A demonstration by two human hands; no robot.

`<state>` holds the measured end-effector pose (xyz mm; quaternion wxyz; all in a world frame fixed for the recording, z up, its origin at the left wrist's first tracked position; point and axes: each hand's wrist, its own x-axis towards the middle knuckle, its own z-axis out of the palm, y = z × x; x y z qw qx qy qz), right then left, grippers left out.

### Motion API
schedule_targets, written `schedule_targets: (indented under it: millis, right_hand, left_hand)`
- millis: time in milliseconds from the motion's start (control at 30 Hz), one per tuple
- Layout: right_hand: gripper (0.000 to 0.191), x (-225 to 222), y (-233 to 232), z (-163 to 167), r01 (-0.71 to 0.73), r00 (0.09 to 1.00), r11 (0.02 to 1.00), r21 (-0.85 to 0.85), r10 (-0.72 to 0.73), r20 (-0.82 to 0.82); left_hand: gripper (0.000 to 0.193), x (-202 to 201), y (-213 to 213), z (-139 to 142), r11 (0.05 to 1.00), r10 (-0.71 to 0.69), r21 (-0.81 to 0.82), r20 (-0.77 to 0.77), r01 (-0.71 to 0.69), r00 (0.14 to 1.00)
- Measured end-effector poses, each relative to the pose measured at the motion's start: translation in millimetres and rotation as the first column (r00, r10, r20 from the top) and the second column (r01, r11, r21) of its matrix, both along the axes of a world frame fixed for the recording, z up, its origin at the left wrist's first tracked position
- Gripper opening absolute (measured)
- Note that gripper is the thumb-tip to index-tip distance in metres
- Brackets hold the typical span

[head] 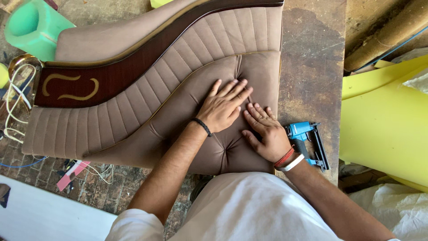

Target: The person uses a power drill on the wooden frame of a tufted upholstered sofa back panel, then presses and smooths the fabric over the padding and works the tufted sections by hand. They lift and reposition the panel, carry it across the workshop, and later arrange yellow foam blocks on the work table.

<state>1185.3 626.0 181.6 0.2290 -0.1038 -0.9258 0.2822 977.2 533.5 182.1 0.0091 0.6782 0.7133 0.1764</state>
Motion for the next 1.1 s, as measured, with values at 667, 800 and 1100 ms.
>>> schedule_targets:
  millis: [667, 800, 1100]
  right_hand:
    - [0.040, 12.6, 1.0, -10.1, 0.127, 0.981, 0.984, -0.123, -0.143, -0.128]
    - [0.068, -7.1, -2.4, 2.7, -0.006, 0.999, 0.994, 0.108, 0.001, 0.046]
    - [0.092, -55.0, 2.4, 6.5, -0.022, 0.960, 0.973, 0.230, -0.044, 0.278]
  left_hand:
    - [0.046, 33.6, -54.8, -3.8, 0.993, 0.078, 0.066, 0.233, -0.096, 0.969]
    - [0.051, 35.9, -76.4, -4.9, 0.971, 0.211, 0.071, 0.186, -0.227, 0.960]
    - [0.081, -17.2, -137.6, -4.7, 0.696, 0.717, 0.037, 0.030, -0.717, 0.697]
